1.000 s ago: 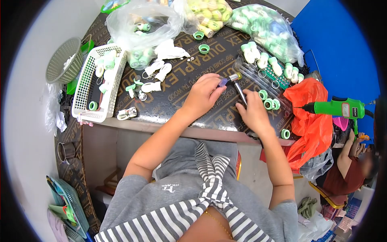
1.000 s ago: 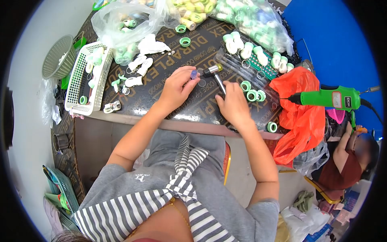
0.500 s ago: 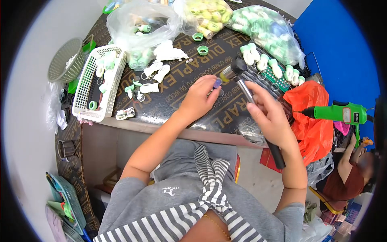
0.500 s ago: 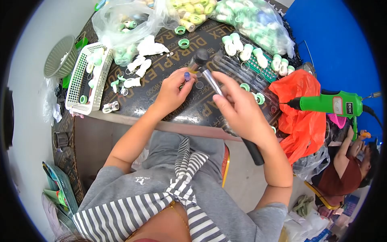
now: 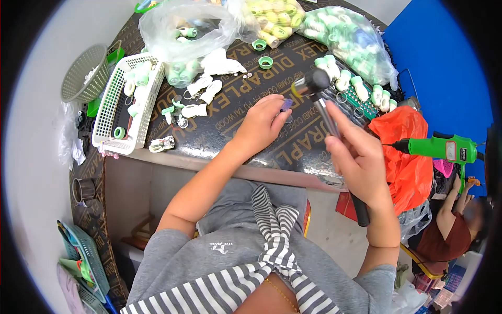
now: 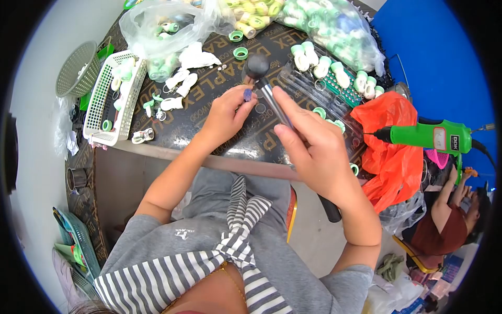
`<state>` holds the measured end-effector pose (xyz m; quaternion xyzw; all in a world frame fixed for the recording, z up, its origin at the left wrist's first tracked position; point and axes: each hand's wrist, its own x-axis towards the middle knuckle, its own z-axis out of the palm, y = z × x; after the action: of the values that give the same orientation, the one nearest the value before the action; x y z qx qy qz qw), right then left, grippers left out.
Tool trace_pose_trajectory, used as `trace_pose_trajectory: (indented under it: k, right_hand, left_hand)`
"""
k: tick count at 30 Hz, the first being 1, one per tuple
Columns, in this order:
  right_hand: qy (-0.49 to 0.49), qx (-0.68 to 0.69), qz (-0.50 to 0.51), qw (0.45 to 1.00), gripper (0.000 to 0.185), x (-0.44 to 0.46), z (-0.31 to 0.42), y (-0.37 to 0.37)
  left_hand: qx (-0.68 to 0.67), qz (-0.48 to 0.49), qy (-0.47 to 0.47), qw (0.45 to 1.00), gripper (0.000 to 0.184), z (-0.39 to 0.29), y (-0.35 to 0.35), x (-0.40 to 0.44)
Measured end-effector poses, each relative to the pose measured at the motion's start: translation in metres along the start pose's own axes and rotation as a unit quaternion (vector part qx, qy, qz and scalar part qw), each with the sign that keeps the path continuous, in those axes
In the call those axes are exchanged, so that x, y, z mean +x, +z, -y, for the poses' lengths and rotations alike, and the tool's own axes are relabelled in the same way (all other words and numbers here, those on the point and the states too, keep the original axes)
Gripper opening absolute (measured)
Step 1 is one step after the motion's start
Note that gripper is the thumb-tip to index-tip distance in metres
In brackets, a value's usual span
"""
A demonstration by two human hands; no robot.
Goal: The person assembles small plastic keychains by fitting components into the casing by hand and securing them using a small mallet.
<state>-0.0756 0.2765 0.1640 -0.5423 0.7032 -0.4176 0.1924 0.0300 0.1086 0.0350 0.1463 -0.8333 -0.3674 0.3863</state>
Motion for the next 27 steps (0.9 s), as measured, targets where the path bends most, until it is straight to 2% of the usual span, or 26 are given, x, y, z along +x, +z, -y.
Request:
trace_pose_trajectory:
  k: [4, 7, 10, 11, 12, 15, 19, 21, 22, 23, 24, 26, 27]
  right_hand:
    - [-0.089, -0.057, -0.089, 0.99, 0.045, -0.002, 0.015, -0.001]
    - [-0.139, -0.164, -0.017, 0.976, 0.048, 0.01, -0.022, 0.024]
    - [-0.141, -0.115, -0.055, 0.982, 0.047, 0.018, -0.022, 0.018]
    - [-0.123, -0.112, -0.093, 0.982, 0.044, 0.016, -0.011, 0.009]
    - [-0.062, -0.074, -0.119, 0.988, 0.041, 0.012, 0.003, 0.002]
    - [-0.02, -0.025, -0.081, 0.996, 0.04, 0.0, 0.016, -0.004]
    - [0.005, 0.047, -0.119, 0.992, 0.04, -0.006, 0.02, 0.0]
    - [-0.007, 0.004, -0.101, 0.995, 0.04, -0.006, 0.015, 0.004]
    - [-0.019, -0.039, -0.084, 0.996, 0.041, -0.005, 0.009, 0.009]
    - [-0.055, -0.125, -0.015, 0.991, 0.04, 0.0, -0.004, 0.018]
    - [-0.099, -0.111, -0.023, 0.989, 0.039, 0.001, -0.011, 0.026]
    - [-0.041, -0.042, -0.072, 0.996, 0.04, -0.001, -0.005, 0.017]
    - [-0.032, -0.029, -0.112, 0.993, 0.041, -0.002, 0.008, 0.007]
  left_hand:
    - [0.009, 0.021, 0.006, 1.0, 0.019, -0.003, -0.005, 0.003]
    - [0.024, 0.012, 0.001, 1.0, 0.021, -0.006, -0.004, 0.002]
    - [0.036, 0.001, 0.022, 0.999, 0.022, -0.004, -0.004, 0.005]
    - [0.035, 0.001, 0.03, 0.999, 0.022, -0.003, -0.004, 0.003]
    - [0.034, 0.002, 0.025, 0.999, 0.022, -0.003, -0.003, 0.001]
    - [0.05, 0.003, 0.016, 0.999, 0.021, -0.004, -0.003, 0.002]
    - [0.048, -0.009, 0.031, 0.998, 0.019, 0.0, 0.001, 0.001]
    - [0.047, -0.02, 0.036, 0.998, 0.018, -0.001, 0.0, 0.002]
    - [0.051, 0.013, 0.001, 0.999, 0.017, -0.004, -0.004, 0.004]
    - [0.054, 0.047, -0.033, 0.997, 0.016, -0.007, -0.006, 0.004]
    - [0.054, 0.047, -0.031, 0.997, 0.016, -0.006, -0.005, 0.004]
    - [0.048, -0.031, 0.052, 0.997, 0.014, 0.0, 0.0, 0.002]
    - [0.054, -0.037, 0.069, 0.995, 0.014, 0.002, 0.001, 0.002]
